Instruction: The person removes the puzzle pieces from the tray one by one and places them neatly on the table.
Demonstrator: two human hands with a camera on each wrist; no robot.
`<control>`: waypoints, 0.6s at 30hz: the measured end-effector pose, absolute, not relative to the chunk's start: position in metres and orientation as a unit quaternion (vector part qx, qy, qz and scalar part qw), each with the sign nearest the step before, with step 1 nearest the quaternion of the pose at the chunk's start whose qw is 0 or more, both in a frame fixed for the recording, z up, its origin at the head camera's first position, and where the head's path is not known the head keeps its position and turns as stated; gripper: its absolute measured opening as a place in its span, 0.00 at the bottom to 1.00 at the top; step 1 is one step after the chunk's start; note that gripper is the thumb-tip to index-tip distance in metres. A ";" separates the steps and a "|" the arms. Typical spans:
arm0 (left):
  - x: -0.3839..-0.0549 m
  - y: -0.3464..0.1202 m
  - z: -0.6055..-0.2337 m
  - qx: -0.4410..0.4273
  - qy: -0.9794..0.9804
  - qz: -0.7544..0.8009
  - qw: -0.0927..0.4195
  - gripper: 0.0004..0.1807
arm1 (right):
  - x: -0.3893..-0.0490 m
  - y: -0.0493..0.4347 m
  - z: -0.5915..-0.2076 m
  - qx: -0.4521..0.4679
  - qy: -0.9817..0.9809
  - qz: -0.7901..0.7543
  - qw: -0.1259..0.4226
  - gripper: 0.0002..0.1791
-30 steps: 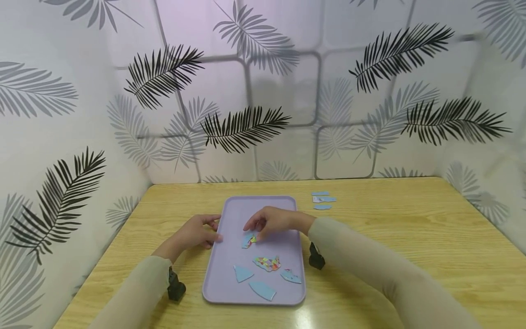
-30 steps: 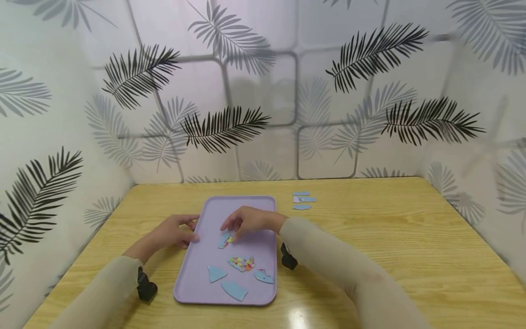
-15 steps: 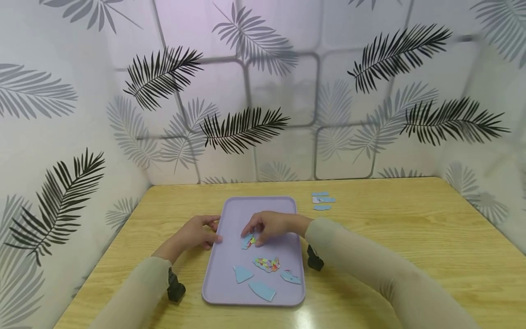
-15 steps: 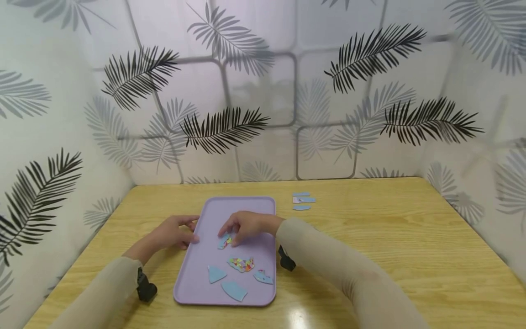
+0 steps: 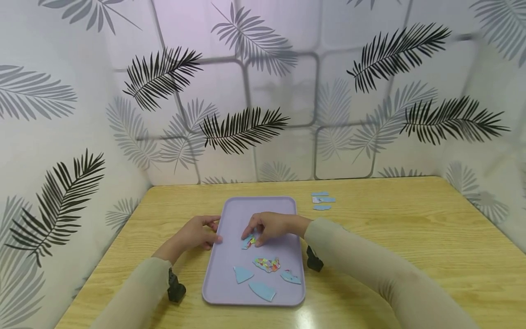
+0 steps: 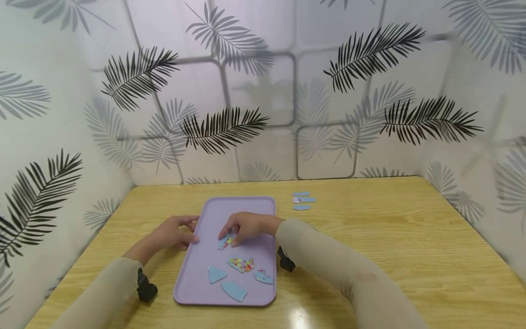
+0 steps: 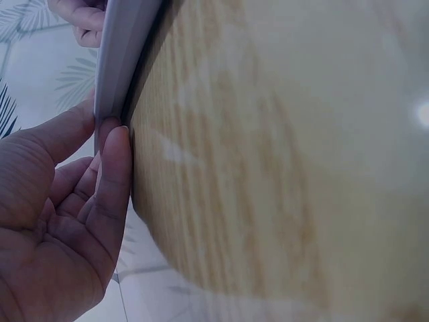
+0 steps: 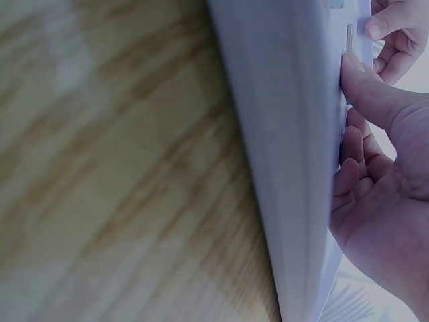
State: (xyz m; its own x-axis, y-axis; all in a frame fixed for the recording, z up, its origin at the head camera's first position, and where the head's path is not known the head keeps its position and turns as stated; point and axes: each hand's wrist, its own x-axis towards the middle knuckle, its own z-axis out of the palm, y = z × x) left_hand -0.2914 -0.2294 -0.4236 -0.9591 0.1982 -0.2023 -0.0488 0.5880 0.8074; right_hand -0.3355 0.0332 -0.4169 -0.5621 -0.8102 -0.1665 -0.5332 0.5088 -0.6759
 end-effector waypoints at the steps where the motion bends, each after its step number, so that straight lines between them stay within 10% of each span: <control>1: -0.291 -0.229 -0.424 0.043 0.880 0.452 0.137 0.39 | -0.335 0.033 -0.417 -0.403 0.835 -0.291 0.238 0.19; 18: -0.291 -0.229 -0.423 0.035 0.882 0.450 0.138 0.39 | -0.336 0.035 -0.417 -0.402 0.845 -0.281 0.215 0.16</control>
State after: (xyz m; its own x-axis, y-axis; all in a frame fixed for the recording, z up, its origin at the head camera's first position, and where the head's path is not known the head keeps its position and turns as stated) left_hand -0.2908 -0.2288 -0.4232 -0.9595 0.1854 -0.2122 -0.0632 0.5925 0.8031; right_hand -0.3359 0.0350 -0.4172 -0.5850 -0.7994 -0.1370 -0.5585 0.5195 -0.6467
